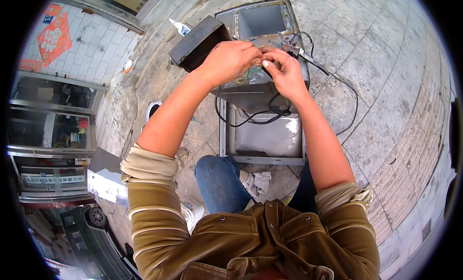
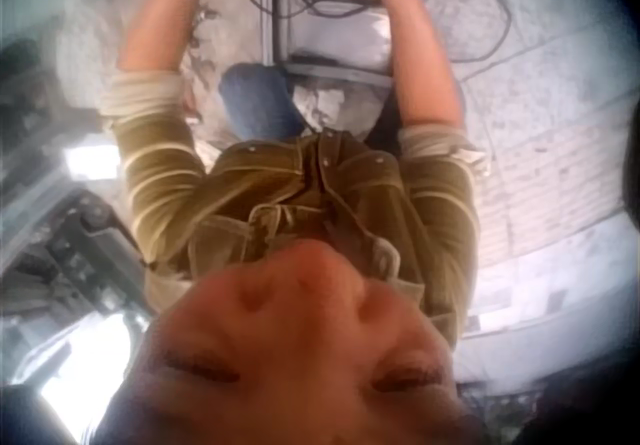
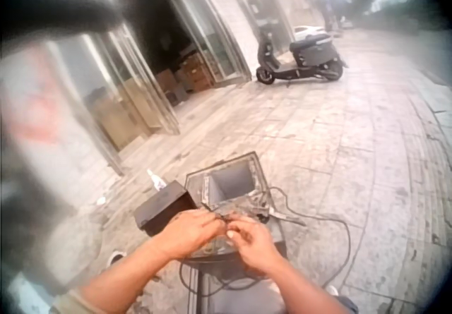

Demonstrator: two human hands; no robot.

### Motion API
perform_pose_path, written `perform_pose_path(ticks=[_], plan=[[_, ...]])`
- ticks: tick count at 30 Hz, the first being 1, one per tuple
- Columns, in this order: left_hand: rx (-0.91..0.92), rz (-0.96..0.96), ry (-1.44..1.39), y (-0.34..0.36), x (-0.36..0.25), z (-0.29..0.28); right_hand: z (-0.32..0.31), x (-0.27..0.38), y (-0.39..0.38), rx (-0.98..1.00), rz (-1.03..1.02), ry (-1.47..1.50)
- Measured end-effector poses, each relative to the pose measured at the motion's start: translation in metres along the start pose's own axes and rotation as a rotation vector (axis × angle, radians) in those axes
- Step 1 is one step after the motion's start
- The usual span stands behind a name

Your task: The person is repairing an electronic device by stripping and twisting colored wires together. They use pliers to strip the insulation and their hands to twist the wire ends, working on the internal wiring of the appliance.

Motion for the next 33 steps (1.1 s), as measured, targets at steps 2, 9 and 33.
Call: perform_pose_path(ticks=[2,9,33], plan=[[0.148,-0.422,-0.466,-0.008,0.026,0.026,0.000,0.001,0.000,0.014,0.017,-0.062],[0.205,-0.814,-1.003,-0.034,0.045,0.040,0.009,-0.002,-0.005,0.055,0.157,-0.152],[0.066,-0.663,-0.452,-0.038,0.046,0.016,0.013,-0.024,-0.005,0.000,0.136,-0.057]])
Point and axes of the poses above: each hand's wrist, its own y-axis towards the middle knuckle, its own z-axis out of the palm, x = y × z, the point moved 9 cm from there along y, towards the middle knuckle, and after that the axes turned 5 degrees about y, right-handed, at the moved point
